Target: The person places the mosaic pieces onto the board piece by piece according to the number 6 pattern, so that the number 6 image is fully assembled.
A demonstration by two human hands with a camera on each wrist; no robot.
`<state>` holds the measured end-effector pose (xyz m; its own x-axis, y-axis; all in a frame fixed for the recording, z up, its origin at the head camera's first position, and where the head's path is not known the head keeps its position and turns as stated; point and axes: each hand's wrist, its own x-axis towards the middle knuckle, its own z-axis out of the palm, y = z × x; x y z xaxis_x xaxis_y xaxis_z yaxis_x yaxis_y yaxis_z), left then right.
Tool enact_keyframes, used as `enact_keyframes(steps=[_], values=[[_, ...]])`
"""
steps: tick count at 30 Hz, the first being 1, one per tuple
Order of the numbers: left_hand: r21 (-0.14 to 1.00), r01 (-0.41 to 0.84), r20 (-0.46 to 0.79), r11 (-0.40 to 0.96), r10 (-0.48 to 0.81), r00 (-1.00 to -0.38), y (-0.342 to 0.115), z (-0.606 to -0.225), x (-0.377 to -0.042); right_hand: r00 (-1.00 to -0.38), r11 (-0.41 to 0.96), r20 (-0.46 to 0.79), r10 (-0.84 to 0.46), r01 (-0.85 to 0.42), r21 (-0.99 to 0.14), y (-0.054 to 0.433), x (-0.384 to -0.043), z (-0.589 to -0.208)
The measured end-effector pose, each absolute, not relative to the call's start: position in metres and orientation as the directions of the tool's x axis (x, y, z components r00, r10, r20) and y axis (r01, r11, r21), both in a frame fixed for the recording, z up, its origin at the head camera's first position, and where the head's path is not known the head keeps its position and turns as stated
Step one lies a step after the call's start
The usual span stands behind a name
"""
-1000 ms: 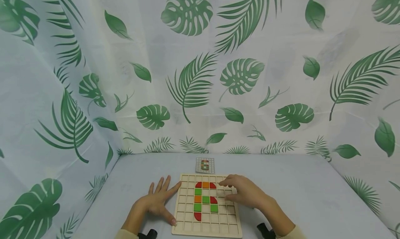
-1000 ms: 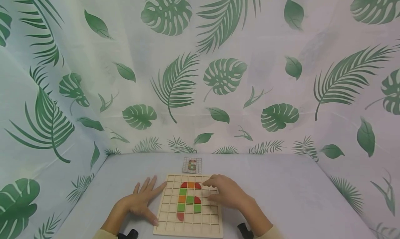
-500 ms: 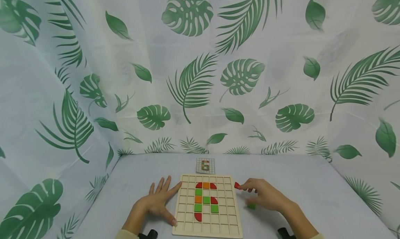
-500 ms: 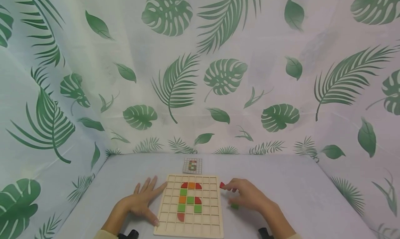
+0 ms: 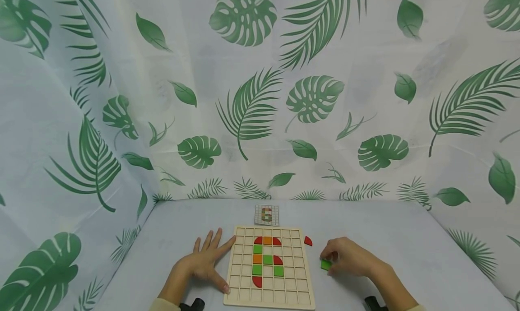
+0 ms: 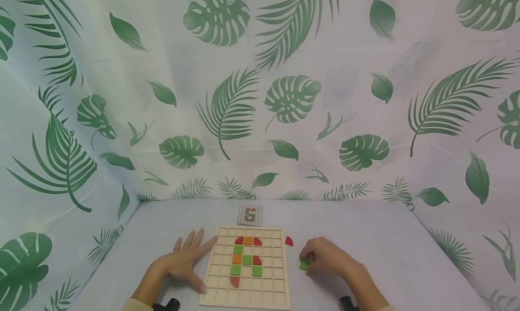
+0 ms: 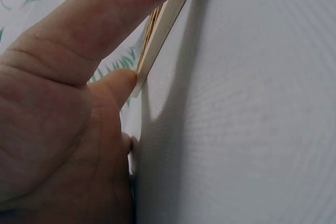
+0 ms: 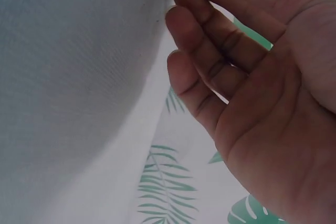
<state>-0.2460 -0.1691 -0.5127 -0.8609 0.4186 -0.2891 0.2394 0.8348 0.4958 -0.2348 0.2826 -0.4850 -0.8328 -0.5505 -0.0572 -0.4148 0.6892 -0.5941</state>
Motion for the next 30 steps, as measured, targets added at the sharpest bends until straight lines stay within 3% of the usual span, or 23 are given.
enact_keyframes(steps=[10, 30], values=[[0.494, 0.251, -0.281, 0.833, 0.426, -0.860, -0.170, -0.513, -0.247, -0.844, 0.722, -0.063, -0.533, -0.416, -0.553, 0.280, -0.237, -0.491], [0.485, 0.260, -0.278, 0.835, 0.429, -0.860, -0.170, -0.515, -0.247, -0.823, 0.662, -0.036, -0.567, -0.429, -0.615, 0.261, -0.237, -0.493]])
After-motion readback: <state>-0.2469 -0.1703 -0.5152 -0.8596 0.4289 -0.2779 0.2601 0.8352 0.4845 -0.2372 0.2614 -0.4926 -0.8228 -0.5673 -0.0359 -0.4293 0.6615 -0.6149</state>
